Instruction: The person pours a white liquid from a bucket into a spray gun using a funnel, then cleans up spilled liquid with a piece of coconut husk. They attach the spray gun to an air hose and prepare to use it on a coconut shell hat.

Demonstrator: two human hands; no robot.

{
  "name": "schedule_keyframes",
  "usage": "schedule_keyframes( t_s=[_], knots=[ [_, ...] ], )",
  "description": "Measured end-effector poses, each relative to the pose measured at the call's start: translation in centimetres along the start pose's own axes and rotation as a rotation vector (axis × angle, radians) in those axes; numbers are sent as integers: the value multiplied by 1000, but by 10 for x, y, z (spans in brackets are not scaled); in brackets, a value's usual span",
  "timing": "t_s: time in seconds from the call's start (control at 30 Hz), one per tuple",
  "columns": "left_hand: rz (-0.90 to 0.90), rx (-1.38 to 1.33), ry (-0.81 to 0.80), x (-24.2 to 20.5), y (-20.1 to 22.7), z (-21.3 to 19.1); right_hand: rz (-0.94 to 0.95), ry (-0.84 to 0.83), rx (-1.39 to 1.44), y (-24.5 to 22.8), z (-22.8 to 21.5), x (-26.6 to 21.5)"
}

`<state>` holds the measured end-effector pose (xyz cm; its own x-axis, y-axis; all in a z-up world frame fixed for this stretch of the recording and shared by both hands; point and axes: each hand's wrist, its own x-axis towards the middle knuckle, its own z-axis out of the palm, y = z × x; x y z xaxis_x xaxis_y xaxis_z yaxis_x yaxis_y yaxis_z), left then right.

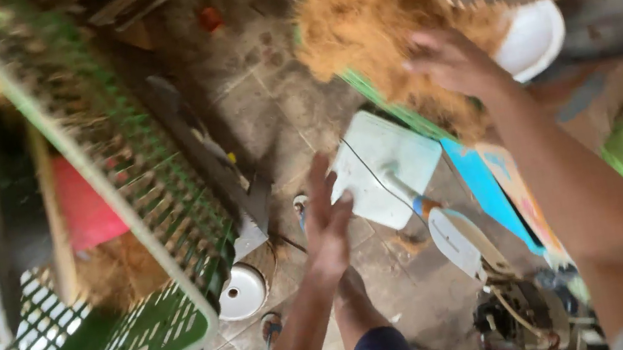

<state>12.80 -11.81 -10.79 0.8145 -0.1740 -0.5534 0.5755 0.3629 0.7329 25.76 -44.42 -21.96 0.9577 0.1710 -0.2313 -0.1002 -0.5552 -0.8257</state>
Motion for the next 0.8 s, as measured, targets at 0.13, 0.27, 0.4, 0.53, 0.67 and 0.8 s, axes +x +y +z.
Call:
schedule_keyframes(
  t_s=[0.13, 0.27, 0.4, 0.53, 0.67, 0.8],
  knots=[
    [-275, 315, -32, 50, 48, 54, 370, -123, 536, -157, -20, -34],
    [-309, -154, 6, 37, 74, 130, 195, -308, 693, 100, 18, -84],
    [-192, -262, 252, 27, 60, 122, 394, 29, 887, -199, 37, -70],
    [-34, -451, 330, 14, 98, 94, -3, -23, 359, -327, 59, -95],
    [11, -286, 382, -7, 134, 77, -33, -109, 258, -366, 61, -129],
    [-62, -178, 350, -52, 177, 63, -202, -158, 184, -346, 48, -130]
  ],
)
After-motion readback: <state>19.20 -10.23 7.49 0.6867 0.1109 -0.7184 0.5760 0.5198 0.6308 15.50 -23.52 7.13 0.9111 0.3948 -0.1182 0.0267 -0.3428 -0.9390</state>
